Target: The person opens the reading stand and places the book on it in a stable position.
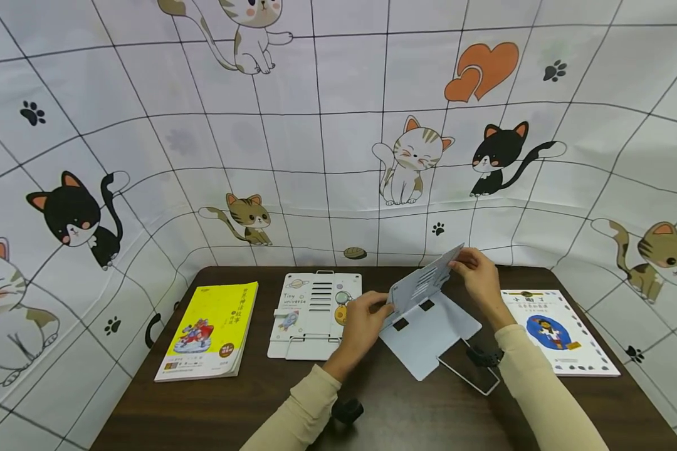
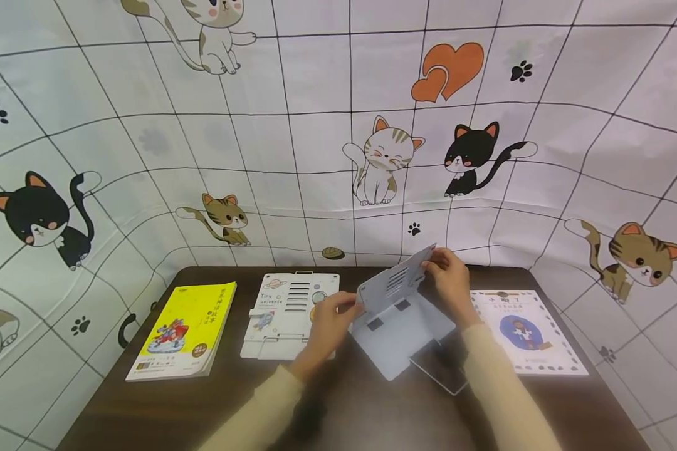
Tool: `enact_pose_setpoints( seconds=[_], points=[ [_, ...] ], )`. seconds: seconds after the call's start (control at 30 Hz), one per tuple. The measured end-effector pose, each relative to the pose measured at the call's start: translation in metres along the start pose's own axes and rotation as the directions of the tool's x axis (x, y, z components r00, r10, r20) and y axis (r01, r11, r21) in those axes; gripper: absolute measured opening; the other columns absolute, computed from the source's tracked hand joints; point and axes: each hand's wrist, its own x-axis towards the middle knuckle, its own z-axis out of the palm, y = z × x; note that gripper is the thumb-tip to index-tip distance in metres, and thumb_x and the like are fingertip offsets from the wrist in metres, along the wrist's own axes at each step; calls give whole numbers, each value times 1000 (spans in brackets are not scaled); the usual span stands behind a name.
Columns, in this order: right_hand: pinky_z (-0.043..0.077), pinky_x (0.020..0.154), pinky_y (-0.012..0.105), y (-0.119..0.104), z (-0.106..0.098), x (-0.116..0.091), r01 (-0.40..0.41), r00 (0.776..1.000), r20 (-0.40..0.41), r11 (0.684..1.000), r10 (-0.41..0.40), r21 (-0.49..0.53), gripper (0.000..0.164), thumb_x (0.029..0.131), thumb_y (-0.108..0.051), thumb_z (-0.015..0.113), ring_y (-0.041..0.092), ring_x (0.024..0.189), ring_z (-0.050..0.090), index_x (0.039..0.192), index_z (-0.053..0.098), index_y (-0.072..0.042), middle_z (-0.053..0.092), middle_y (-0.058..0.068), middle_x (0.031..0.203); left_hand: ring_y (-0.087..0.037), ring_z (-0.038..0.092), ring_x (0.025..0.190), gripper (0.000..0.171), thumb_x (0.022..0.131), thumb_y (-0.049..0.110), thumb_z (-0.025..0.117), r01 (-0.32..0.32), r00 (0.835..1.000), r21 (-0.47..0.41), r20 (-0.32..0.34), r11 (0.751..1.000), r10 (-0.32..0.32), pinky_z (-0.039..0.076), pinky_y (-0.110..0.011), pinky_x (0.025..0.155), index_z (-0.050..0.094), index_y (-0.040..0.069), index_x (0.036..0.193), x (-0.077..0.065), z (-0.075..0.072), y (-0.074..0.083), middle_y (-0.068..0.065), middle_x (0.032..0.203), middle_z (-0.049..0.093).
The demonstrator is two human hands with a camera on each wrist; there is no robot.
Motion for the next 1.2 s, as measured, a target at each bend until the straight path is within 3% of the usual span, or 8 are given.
enact_pose_setpoints(
  seconds=[0.13, 0.3, 0.5, 0.6, 0.77, 1.03, 1.13, 1.2],
  points=[
    [44, 79, 4, 4, -6, -7, -19, 995, -99, 995, 9, -101, 34, 99, -17, 78, -23, 86, 53, 126, 68, 2, 76, 24, 123, -15, 73, 83, 12, 93, 4, 80, 40, 999, -14, -7, 999, -40, 55, -21, 72, 82, 2, 105, 15, -4, -6, -11, 99, 82],
    [42, 74, 3, 4, -11, -17, -28, 984, -180, 990, 2, -139, 31, 96, -14, 81, -25, 81, 50, 120, 71, 3, 78, 24, 117, -7, 58, 69, 9, 93, 4, 79, 68, 998, -30, 2, 997, -68, 46, -18, 63, 81, -1, 99, 35, -8, -13, -15, 90, 80],
    [41, 71, 3, 3, -12, -29, -38, 971, -237, 984, -5, -174, 30, 94, -17, 84, -25, 78, 49, 114, 72, 2, 79, 23, 111, -5, 48, 62, 6, 94, 3, 78, 105, 994, -22, 26, 994, -104, 40, -17, 60, 79, -3, 92, 53, -7, -23, -24, 85, 75],
    [42, 70, 4, 2, -12, -32, -29, 968, -249, 983, -18, -183, 29, 94, -17, 84, -25, 78, 50, 113, 73, 2, 80, 23, 110, -6, 45, 61, 12, 95, 3, 77, 104, 994, -4, 28, 995, -104, 38, -19, 59, 74, -4, 85, 60, -6, -26, -24, 78, 70],
    [42, 70, 3, -1, -12, -34, -21, 965, -260, 985, -25, -173, 29, 94, -16, 84, -25, 77, 50, 113, 72, 3, 79, 24, 109, -7, 49, 65, 12, 95, 5, 78, 106, 994, 16, 21, 994, -106, 41, -19, 61, 76, -2, 84, 66, -7, -26, -16, 77, 71],
    [42, 73, 0, -4, -12, -45, -22, 958, -288, 991, -18, -136, 33, 99, -18, 78, -25, 83, 50, 122, 67, 2, 77, 23, 117, -8, 45, 63, 18, 95, 7, 78, 99, 995, 6, 25, 995, -99, 37, -20, 60, 71, -1, 80, 67, -7, -27, -8, 70, 61],
    [44, 70, 1, -5, -12, -55, 38, 952, -295, 989, -78, -140, 24, 99, -14, 77, -22, 81, 53, 115, 69, 1, 77, 21, 108, -7, 48, 65, 14, 95, 7, 79, 101, 995, 5, 20, 995, -101, 39, -20, 61, 74, -1, 84, 66, -7, -28, -13, 75, 68],
    [46, 66, 4, -6, -12, -64, 117, 957, -246, 981, -153, -157, 15, 98, -10, 78, -18, 75, 56, 108, 72, 0, 77, 19, 98, -7, 49, 66, 11, 94, 7, 79, 106, 994, 1, 15, 994, -106, 41, -20, 62, 76, -1, 87, 66, -7, -28, -15, 79, 72]
  ],
)
